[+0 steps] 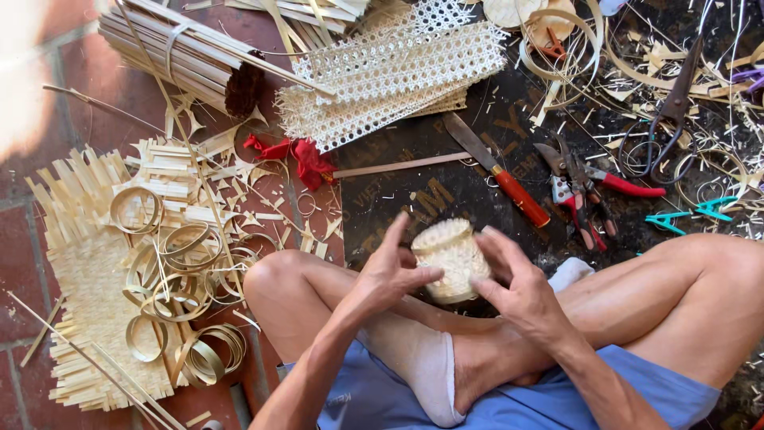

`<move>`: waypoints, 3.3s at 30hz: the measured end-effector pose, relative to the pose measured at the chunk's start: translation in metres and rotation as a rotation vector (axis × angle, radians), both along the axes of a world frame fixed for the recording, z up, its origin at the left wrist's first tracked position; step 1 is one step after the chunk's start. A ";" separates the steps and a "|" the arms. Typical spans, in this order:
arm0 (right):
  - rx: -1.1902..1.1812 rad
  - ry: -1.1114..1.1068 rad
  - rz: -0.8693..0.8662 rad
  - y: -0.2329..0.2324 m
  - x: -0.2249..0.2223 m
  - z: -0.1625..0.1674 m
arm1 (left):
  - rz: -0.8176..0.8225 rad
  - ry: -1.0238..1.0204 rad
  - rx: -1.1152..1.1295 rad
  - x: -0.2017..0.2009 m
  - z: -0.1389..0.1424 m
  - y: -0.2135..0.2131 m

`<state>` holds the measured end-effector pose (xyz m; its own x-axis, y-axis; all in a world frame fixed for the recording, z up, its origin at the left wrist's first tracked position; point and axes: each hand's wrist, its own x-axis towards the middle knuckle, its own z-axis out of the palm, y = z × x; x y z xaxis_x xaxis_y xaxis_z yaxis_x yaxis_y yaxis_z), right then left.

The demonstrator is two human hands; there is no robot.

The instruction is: The person sits on the floor and weaves thin bamboo strips into a small round basket, tucking and tightening the woven strips around the rim by hand. They use pliers to grip and trim strip ends, tap the basket with a mallet to seat the weave, and bend a bamboo strip to form a rim band.

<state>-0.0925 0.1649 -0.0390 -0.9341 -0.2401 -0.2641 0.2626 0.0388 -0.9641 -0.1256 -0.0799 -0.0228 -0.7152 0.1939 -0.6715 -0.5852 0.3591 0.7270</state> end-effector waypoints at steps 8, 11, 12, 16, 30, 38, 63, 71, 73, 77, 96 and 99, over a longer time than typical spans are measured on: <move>0.578 0.520 0.124 -0.003 -0.012 0.000 | -0.183 0.815 -0.306 0.019 -0.004 0.003; 0.595 0.363 0.070 0.004 -0.005 -0.008 | -0.133 0.857 -0.194 0.022 -0.010 -0.001; 0.586 0.310 0.027 0.006 -0.003 -0.007 | -0.093 0.886 -0.127 0.023 -0.011 -0.003; 0.690 0.681 0.041 0.001 0.004 0.015 | 0.025 0.940 -0.197 0.032 -0.006 -0.005; 1.253 0.522 0.885 -0.066 -0.030 0.005 | 0.125 0.658 -0.064 0.014 -0.016 0.009; 1.121 0.372 0.879 -0.064 -0.035 -0.009 | 0.141 0.666 -0.043 0.015 -0.017 0.012; 1.122 0.455 1.055 -0.040 -0.034 -0.011 | -0.011 0.361 0.023 0.001 -0.011 0.014; 1.172 0.258 0.622 -0.057 -0.007 -0.012 | 0.056 0.161 0.186 0.011 -0.011 0.024; 1.166 0.174 0.583 -0.057 0.000 -0.012 | 0.057 0.064 0.277 0.014 -0.015 0.025; 1.135 0.183 0.563 -0.055 0.001 -0.013 | 0.042 0.004 0.306 0.008 -0.019 0.026; 0.739 0.296 0.414 -0.050 0.016 0.020 | 0.185 0.290 0.174 0.015 -0.032 0.029; 0.988 0.417 0.817 -0.041 0.002 0.023 | 0.086 0.244 0.155 0.020 -0.034 0.026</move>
